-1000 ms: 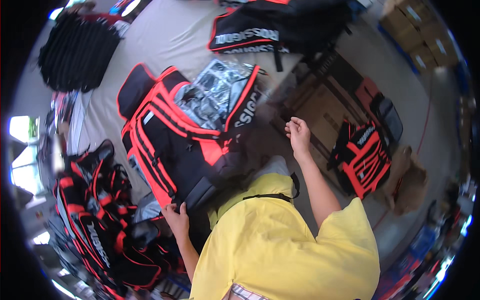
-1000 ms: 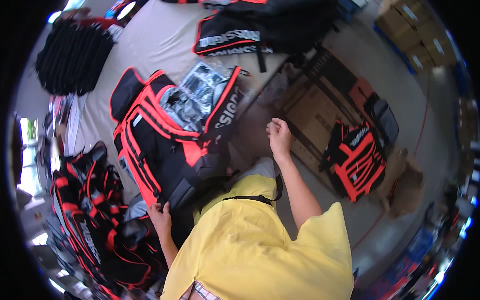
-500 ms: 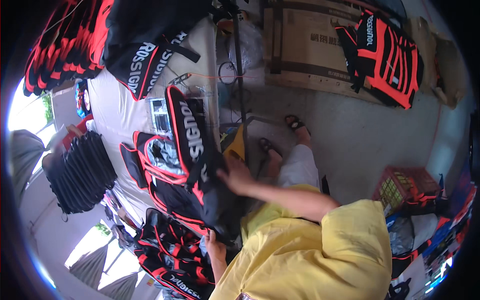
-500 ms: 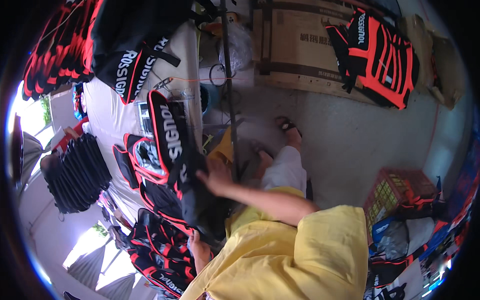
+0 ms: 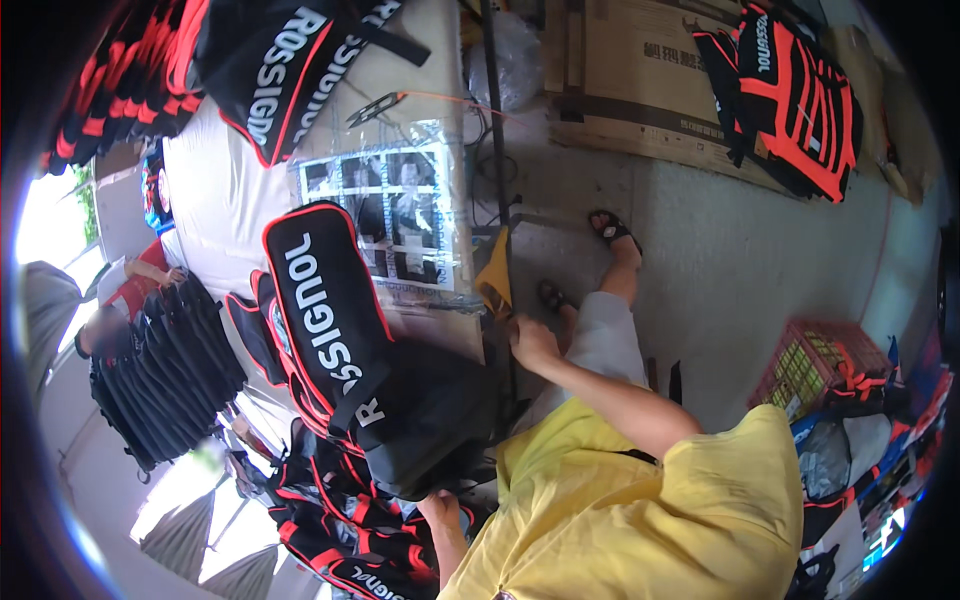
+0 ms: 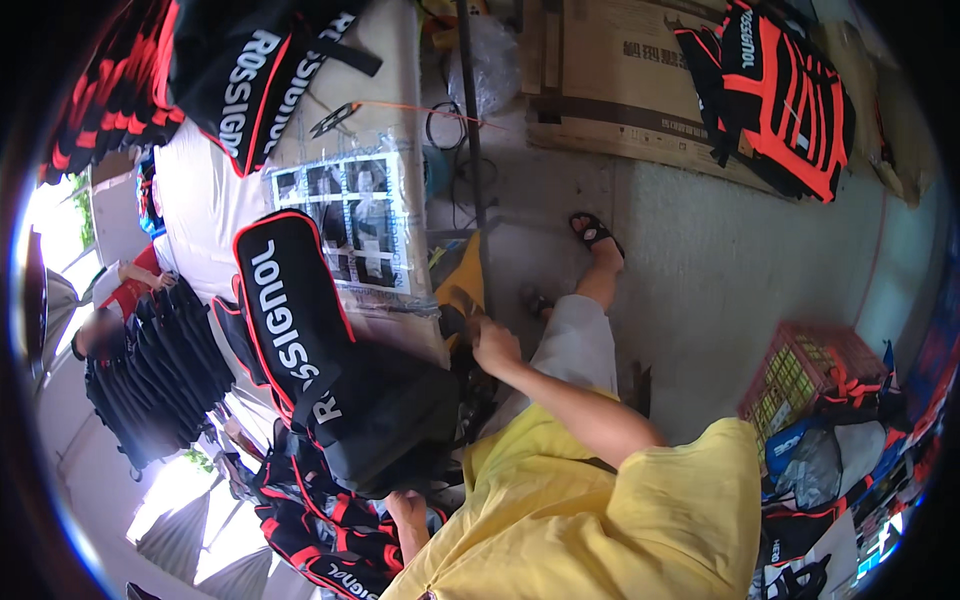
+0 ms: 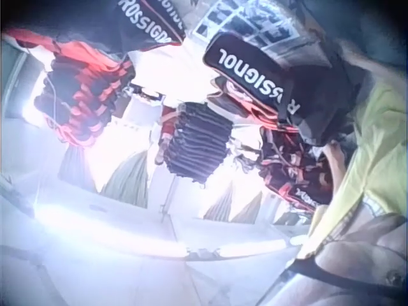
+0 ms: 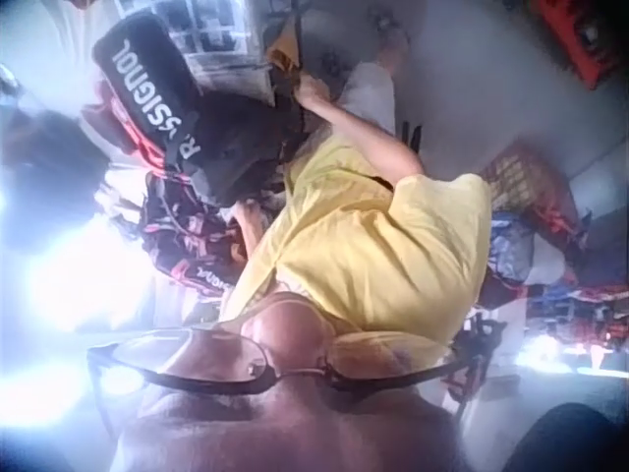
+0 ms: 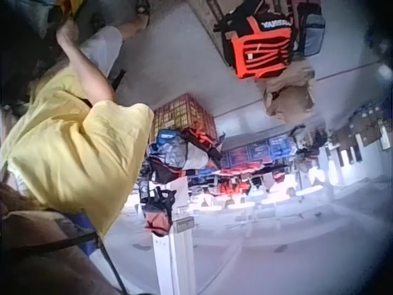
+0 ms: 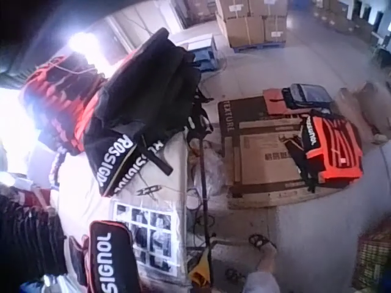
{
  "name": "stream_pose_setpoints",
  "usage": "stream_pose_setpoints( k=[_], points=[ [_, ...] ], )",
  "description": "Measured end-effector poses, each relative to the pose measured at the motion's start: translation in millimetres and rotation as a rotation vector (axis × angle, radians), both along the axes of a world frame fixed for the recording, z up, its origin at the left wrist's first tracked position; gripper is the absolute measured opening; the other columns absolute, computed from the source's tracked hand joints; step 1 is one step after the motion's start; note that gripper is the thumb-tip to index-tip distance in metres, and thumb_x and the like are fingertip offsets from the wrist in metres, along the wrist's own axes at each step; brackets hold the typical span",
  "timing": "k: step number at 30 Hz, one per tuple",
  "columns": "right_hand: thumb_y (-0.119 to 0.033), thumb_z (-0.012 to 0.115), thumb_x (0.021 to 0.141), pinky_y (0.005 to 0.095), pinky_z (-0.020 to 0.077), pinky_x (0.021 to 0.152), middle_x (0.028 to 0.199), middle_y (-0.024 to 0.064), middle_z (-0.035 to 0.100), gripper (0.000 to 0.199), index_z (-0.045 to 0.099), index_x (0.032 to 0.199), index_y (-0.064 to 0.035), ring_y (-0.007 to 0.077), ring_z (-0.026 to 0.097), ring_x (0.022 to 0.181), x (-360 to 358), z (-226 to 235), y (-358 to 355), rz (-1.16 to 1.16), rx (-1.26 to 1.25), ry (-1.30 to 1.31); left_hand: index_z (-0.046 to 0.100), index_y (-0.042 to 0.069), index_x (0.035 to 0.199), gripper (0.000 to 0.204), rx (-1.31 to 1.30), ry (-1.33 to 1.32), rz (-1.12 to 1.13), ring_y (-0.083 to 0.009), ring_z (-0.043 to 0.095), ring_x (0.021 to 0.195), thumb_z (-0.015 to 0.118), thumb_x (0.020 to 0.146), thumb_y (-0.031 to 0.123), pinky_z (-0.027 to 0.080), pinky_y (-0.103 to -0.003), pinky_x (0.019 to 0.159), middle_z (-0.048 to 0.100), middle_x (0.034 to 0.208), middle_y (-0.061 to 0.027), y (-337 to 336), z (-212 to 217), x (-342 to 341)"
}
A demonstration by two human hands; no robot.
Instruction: Inspecting and organizing manufactured backpacks on an assembly table.
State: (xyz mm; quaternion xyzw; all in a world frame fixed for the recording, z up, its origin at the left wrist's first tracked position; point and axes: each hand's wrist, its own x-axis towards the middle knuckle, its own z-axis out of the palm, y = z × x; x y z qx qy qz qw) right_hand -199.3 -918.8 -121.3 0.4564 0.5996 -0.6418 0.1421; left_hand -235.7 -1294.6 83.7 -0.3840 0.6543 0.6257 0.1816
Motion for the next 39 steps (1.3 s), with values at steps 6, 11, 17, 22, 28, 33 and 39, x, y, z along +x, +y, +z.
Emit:
stream_pose_setpoints(
  k=[6, 11, 17, 22, 28, 33, 39],
  points=[
    [-0.035, 0.06, 0.105, 0.0474, 0.0539, 0.108, 0.14, 0.0248, 0.067, 0.054, 0.053, 0.149, -0.0044, 0.039, 0.064, 0.131, -97, -58, -111, 0.537, -0.172, -0.146, 0.068, 0.009, 0.133, 0.036, -0.206, 0.18, 0.068, -0.0088, 0.068, 0.08, 0.068, 0.097, 0.007, 0.043, -0.017, 0.053, 0.076, 0.118, -0.0032, 3, 53, 44],
    [-0.039, 0.057, 0.107, 0.0433, 0.0454, 0.117, 0.152, 0.0226, 0.056, 0.058, 0.05, 0.152, -0.004, 0.0314, 0.054, 0.142, 11, -292, -126, 0.733, 0.939, 0.195, 0.065, 0.014, 0.132, 0.03, -0.16, 0.144, -0.114, 0.0021, 0.049, 0.055, 0.07, 0.102, 0.01, 0.031, -0.014, 0.041, 0.067, 0.096, 0.0077, 56, 28, 5],
    [-0.014, 0.056, 0.105, 0.0363, 0.0599, 0.072, 0.111, 0.0078, 0.068, 0.022, 0.067, 0.122, -0.0066, 0.017, 0.068, 0.091, 26, -7, 29, -0.116, -0.133, 0.031, 0.059, -0.002, 0.134, 0.026, -0.152, 0.352, -0.265, -0.0153, 0.069, 0.103, 0.058, 0.111, 0.01, 0.054, -0.031, 0.094, 0.073, 0.108, -0.0076, 37, 77, 37],
    [-0.019, 0.063, 0.107, 0.0209, 0.0433, 0.058, 0.104, -0.0012, 0.066, 0.025, 0.062, 0.13, -0.0116, 0.0053, 0.058, 0.074, 34, 216, 77, -0.16, -0.027, 0.552, 0.056, -0.004, 0.141, 0.031, 0.233, 0.439, -0.213, -0.0137, 0.068, 0.094, 0.053, 0.112, 0.007, 0.053, -0.029, 0.093, 0.067, 0.105, -0.0061, 41, 66, 41],
    [-0.004, 0.076, 0.095, 0.0336, 0.0563, 0.073, 0.104, 0.0061, 0.066, 0.021, 0.066, 0.113, -0.0038, 0.0157, 0.067, 0.087, -30, 344, -111, 0.829, 0.357, 0.817, 0.055, -0.004, 0.145, 0.035, 0.237, 0.55, -0.259, -0.011, 0.065, 0.089, 0.051, 0.112, 0.006, 0.053, -0.029, 0.087, 0.063, 0.107, -0.0047, 41, 53, 42],
    [-0.008, 0.074, 0.095, 0.0489, 0.0549, 0.079, 0.1, 0.0206, 0.066, 0.018, 0.068, 0.111, -0.0037, 0.0439, 0.067, 0.092, -72, 271, -210, 0.943, 0.441, 0.951, 0.061, -0.002, 0.141, 0.034, 0.497, 0.457, -0.119, -0.0067, 0.06, 0.077, 0.052, 0.111, 0.012, 0.049, -0.025, 0.071, 0.065, 0.093, 0.0008, 15, 39, 52],
    [-0.004, 0.076, 0.093, 0.0413, 0.0553, 0.075, 0.097, 0.0176, 0.067, 0.014, 0.07, 0.106, -0.0005, 0.0347, 0.069, 0.086, -43, 278, -209, 1.062, 0.454, 1.032, 0.07, -0.003, 0.118, 0.025, 0.385, 0.56, -0.179, -0.0082, 0.065, 0.084, 0.053, 0.108, 0.012, 0.052, -0.028, 0.077, 0.071, 0.094, -0.0033, 17, 22, 66]
  ],
)
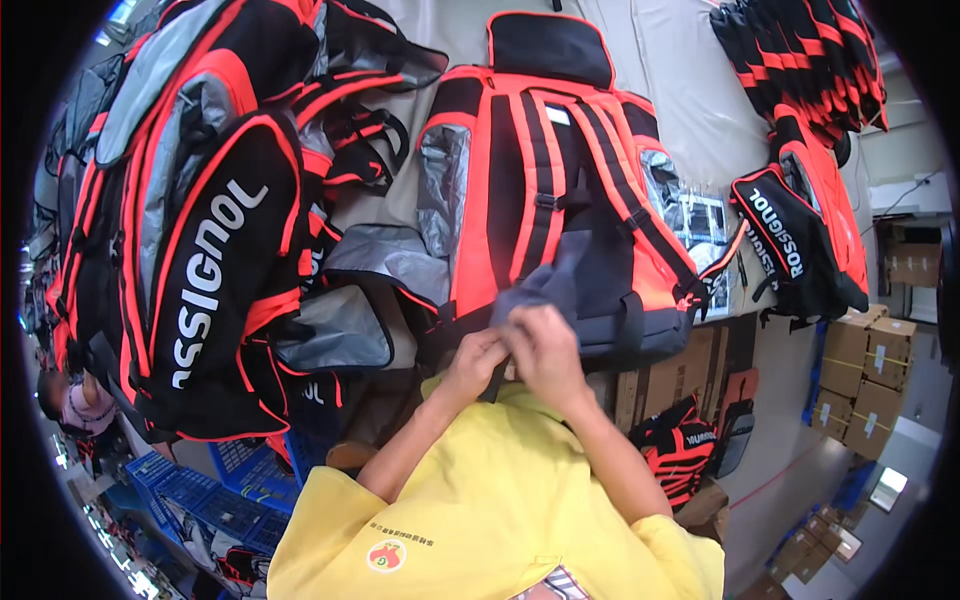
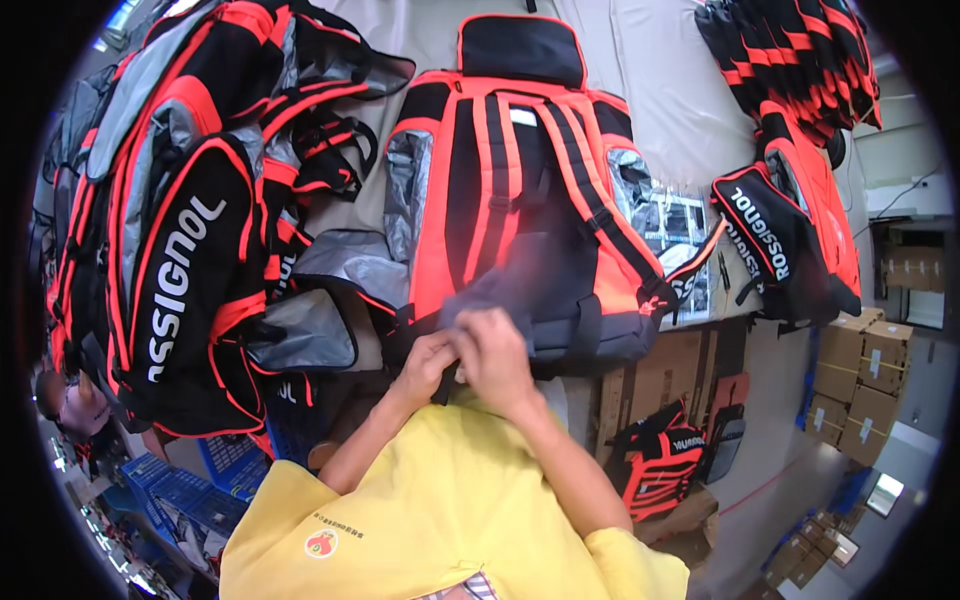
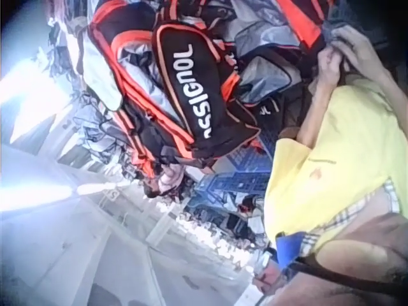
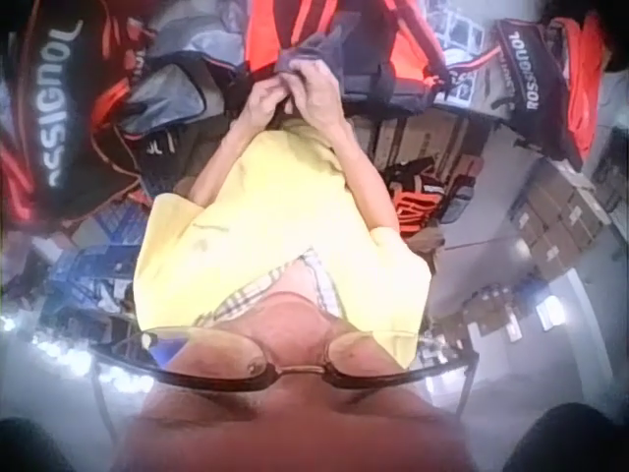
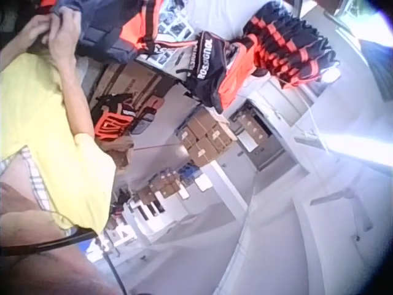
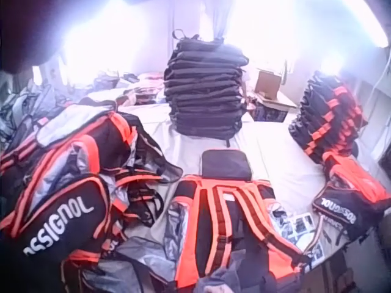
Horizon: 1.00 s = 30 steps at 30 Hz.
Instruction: Inspecting and organizing manufactured backpacks on an assembly table.
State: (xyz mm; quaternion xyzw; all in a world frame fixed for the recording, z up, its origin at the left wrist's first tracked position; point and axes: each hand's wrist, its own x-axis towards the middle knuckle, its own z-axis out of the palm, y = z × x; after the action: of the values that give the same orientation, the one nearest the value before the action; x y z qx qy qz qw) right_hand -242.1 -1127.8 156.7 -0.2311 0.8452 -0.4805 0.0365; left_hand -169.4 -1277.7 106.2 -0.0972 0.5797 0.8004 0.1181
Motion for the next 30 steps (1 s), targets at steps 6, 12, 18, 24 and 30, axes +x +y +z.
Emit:
stream_pose_setpoints(
  k=[6, 12, 18, 24, 30],
  points=[
    [0.001, 0.073, 0.092, 0.0435, 0.0538, 0.076, 0.098, 0.0193, 0.066, 0.014, 0.067, 0.105, 0.002, 0.0398, 0.067, 0.088, 3, 9, -1, 0.022, 0.009, -0.004, 0.067, -0.002, 0.128, 0.032, 0.18, -0.091, -0.101, -0.0081, 0.06, 0.072, 0.053, 0.11, 0.02, 0.049, -0.025, 0.07, 0.064, 0.078, -0.0006, -8, 1, -2],
    [-0.003, 0.072, 0.095, 0.0397, 0.0553, 0.08, 0.092, 0.021, 0.062, 0.013, 0.069, 0.107, 0.0005, 0.038, 0.068, 0.087, 15, 21, 4, 0.036, 0.003, -0.079, 0.071, 0.0, 0.122, 0.028, 0.28, -0.164, -0.095, -0.0071, 0.061, 0.071, 0.053, 0.107, 0.015, 0.047, -0.024, 0.067, 0.065, 0.081, 0.0012, -9, 8, -5],
    [-0.005, 0.066, 0.104, 0.0265, 0.0514, 0.072, 0.107, 0.0013, 0.073, 0.021, 0.067, 0.124, -0.0011, 0.0085, 0.062, 0.084, 10, 11, 89, -0.361, -0.574, -0.743, 0.068, -0.003, 0.135, 0.04, 0.352, -0.166, -0.133, -0.0062, 0.056, 0.066, 0.05, 0.104, 0.015, 0.045, -0.021, 0.067, 0.063, 0.075, 0.0022, -14, 13, -6],
    [-0.042, 0.059, 0.109, 0.046, 0.0565, 0.104, 0.136, 0.0149, 0.066, 0.056, 0.051, 0.148, -0.0021, 0.0286, 0.068, 0.121, 113, -53, 251, -0.83, -1.298, -0.672, 0.068, -0.003, 0.134, 0.044, 0.073, -0.171, -0.081, -0.0083, 0.057, 0.067, 0.05, 0.098, 0.014, 0.047, -0.023, 0.068, 0.062, 0.076, 0.0, 3, -7, -8],
    [-0.018, 0.054, 0.113, 0.0213, 0.0401, 0.052, 0.094, 0.0036, 0.06, 0.012, 0.058, 0.106, -0.0093, 0.0109, 0.047, 0.065, 213, -194, 281, -1.162, -1.853, -1.366, 0.067, -0.004, 0.136, 0.043, -0.302, -0.109, 0.038, -0.0088, 0.058, 0.067, 0.053, 0.099, 0.013, 0.046, -0.024, 0.063, 0.07, 0.087, -0.003, 3, -32, -4]
  ],
)
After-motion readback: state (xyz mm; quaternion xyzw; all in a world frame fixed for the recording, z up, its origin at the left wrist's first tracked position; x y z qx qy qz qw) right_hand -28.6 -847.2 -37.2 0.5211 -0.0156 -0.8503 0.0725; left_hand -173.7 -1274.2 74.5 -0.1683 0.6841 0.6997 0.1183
